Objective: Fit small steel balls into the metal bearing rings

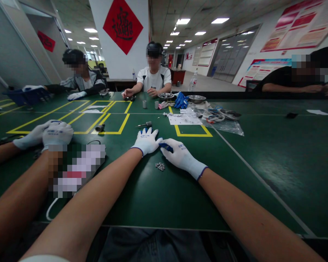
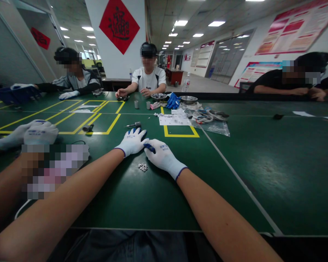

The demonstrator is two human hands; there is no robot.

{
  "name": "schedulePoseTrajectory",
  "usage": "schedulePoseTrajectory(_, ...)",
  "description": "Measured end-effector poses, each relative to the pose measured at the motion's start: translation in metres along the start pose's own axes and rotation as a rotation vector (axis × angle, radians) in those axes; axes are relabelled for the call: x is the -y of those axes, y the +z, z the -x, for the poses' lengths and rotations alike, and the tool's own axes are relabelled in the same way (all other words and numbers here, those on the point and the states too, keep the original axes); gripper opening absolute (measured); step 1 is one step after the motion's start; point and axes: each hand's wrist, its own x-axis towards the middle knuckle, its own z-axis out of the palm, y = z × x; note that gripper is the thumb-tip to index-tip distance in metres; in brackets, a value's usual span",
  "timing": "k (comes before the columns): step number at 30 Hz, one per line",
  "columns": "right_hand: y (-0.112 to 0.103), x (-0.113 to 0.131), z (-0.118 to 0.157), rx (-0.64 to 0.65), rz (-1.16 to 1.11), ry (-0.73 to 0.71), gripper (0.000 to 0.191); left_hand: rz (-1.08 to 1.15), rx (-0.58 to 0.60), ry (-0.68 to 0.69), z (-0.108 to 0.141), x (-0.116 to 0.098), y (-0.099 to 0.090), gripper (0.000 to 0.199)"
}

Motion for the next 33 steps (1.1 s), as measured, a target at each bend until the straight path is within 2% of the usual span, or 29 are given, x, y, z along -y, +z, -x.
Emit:
schedulePoseTrajectory(5,-0.001,0.002,0.002,0.013,-0.026,0.036,0.023,-0.007,0.001,-0.078,-0.025,0.001,0.001,0.080)
schedulePoseTrajectory(18,-0.003,0.009,0.009,0.059,-0.071,0.095,0.028,0.029,-0.011,-0.311,-0.093,0.015,-0.004,0.082)
schedulePoseTrajectory(21,-0.006,0.013,0.011,0.088,-0.068,0.121,0.028,0.032,-0.013,-0.333,-0.107,0.026,-0.005,0.081)
schedulePoseTrajectory(25,-0.009,0.018,0.012,0.107,-0.087,0.136,0.026,0.018,-0.020,-0.356,-0.124,0.051,-0.007,0.084)
schedulePoseTrajectory(30,-0.008,0.022,0.014,0.099,-0.090,0.150,0.025,-0.005,-0.025,-0.377,-0.144,0.088,-0.020,0.086)
schedulePoseTrajectory(33,-0.005,0.024,0.014,0.102,-0.071,0.145,0.025,-0.022,-0.030,-0.389,-0.150,0.101,-0.025,0.087)
